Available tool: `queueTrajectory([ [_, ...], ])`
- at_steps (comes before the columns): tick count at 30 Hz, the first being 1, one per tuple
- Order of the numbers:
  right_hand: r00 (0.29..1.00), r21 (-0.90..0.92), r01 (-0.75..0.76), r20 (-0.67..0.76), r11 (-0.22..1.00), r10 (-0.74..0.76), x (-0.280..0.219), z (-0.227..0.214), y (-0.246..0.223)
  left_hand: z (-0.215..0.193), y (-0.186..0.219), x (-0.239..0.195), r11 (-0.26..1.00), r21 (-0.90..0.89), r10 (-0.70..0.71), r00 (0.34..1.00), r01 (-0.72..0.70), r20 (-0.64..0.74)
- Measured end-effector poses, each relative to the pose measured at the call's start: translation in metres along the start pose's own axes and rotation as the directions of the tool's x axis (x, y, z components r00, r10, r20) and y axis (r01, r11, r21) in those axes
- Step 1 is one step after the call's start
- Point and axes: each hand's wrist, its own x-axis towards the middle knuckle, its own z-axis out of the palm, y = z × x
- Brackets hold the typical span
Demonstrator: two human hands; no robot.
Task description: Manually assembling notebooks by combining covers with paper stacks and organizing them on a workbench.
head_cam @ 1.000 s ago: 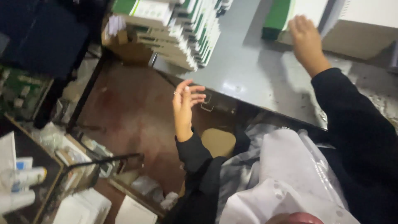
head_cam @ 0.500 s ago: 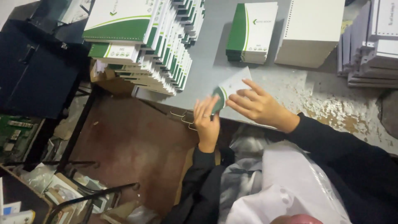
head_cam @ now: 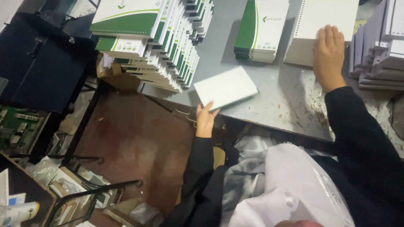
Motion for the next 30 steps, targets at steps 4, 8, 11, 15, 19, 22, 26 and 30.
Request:
queueTrajectory([
  [4, 0.969, -0.246, 0.005, -0.238, 0.969, -0.066, 0.007, 0.001, 0.003, 0.005, -0.010, -0.005, 0.989, 0.146, -0.052, 0.992, 0.035, 0.113],
  [8, 0.944, -0.316, 0.012, -0.309, 0.949, -0.115, 0.011, -0.020, -0.006, 0.002, -0.026, 0.005, 0.856, 0.516, -0.070, 0.981, -0.035, 0.183],
  [11, 0.944, -0.277, 0.020, -0.312, 0.961, -0.110, 0.006, -0.020, 0.001, 0.009, -0.010, -0.018, 0.492, 0.845, 0.034, 0.974, -0.210, 0.223],
  [15, 0.939, -0.250, 0.039, -0.321, 0.967, -0.121, 0.001, -0.037, 0.004, 0.013, -0.001, -0.029, 0.285, 0.933, -0.001, 0.974, -0.217, 0.227],
  [19, 0.861, -0.139, 0.018, -0.501, 0.990, -0.086, -0.005, -0.056, 0.017, 0.018, 0.006, -0.041, 0.223, 0.945, 0.054, 0.971, -0.238, 0.232],
  [22, 0.807, 0.135, 0.034, -0.588, 0.990, 0.052, -0.033, -0.090, 0.012, 0.022, 0.011, -0.050, 0.138, 0.965, 0.079, 0.974, -0.222, 0.212],
  [26, 0.850, 0.438, 0.051, -0.490, 0.898, 0.191, -0.103, -0.147, -0.022, 0.007, 0.002, -0.032, 0.032, 0.957, 0.149, 0.948, -0.289, 0.281],
  [30, 0.914, 0.576, -0.056, -0.299, 0.816, 0.274, -0.198, -0.127, -0.016, -0.030, -0.027, 0.017, -0.086, 0.907, 0.176, 0.890, -0.413, 0.422],
])
